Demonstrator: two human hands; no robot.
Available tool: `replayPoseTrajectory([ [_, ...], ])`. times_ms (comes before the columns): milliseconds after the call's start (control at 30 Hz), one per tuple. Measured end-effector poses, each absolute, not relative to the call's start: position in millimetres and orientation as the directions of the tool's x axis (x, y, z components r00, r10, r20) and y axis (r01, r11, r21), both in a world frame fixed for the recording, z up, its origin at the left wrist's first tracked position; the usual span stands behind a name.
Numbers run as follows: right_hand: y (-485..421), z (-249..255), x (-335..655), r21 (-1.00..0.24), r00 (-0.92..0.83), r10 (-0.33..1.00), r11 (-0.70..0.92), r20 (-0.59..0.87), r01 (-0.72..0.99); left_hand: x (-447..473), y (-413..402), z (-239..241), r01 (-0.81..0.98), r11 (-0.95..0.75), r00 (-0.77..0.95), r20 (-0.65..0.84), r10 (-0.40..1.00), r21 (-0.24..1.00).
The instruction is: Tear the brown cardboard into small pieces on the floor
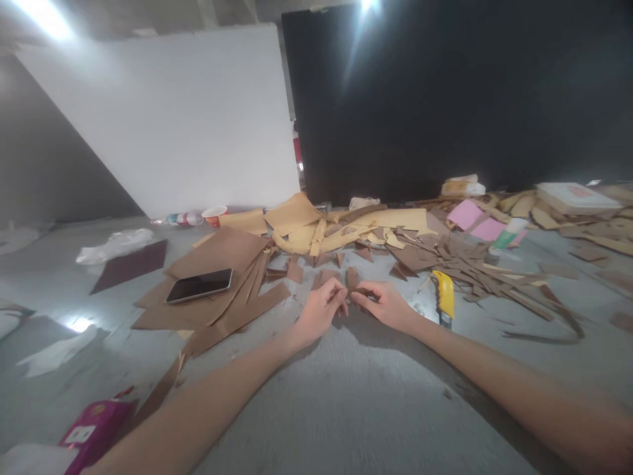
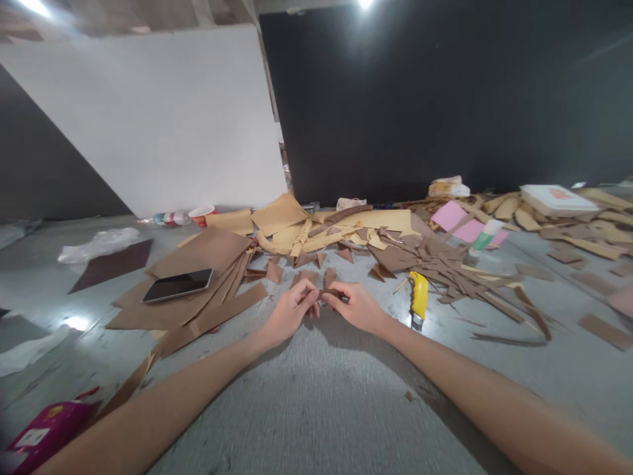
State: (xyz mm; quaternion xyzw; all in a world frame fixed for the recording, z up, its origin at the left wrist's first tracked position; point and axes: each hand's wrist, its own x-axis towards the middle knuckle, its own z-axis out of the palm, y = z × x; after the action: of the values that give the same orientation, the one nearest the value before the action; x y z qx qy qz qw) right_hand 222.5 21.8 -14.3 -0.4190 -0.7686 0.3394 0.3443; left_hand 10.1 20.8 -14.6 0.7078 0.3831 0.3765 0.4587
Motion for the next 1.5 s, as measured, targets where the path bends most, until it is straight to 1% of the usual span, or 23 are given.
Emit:
replayPoseTrajectory([
  [167,23.5,-15.9,224.5,-0.846,-0.42,0.877,0.395,0.233,0.357,11.0,22.7,-13.2,0.071,-0.217,0.452,0.163,0.877,0.974],
  [400,22.7,-13.9,223.9,-0.847,-0.424,0.876,0.395,0.23,0.356,9.9,24.1,-13.2,0.028,-0.208,0.468,0.171,0.867,0.978],
  [600,23.1,-14.3,224.2,-0.863,-0.393,0.886,0.384,0.245,0.328,11.6,25.5,-16.2,0.073,-0.173,0.426,0.126,0.896,0.982],
  [800,25.7,-18.2,225.7,-0.887,-0.334,0.912,0.345,0.239,0.308,11.2,21.8,-10.5,0.166,-0.231,0.438,0.138,0.888,0.959],
  [1167,23.1,-16.8,224.1,-0.894,-0.358,0.903,0.346,0.236,0.284,12.2,22.2,-11.4,0.149,-0.185,0.414,0.109,0.904,0.971],
  [1500,17.6,-6.8,225.9,-0.892,-0.461,0.861,0.366,0.216,0.267,10.8,21.7,-10.7,0.197,-0.255,0.448,0.145,0.882,0.946],
])
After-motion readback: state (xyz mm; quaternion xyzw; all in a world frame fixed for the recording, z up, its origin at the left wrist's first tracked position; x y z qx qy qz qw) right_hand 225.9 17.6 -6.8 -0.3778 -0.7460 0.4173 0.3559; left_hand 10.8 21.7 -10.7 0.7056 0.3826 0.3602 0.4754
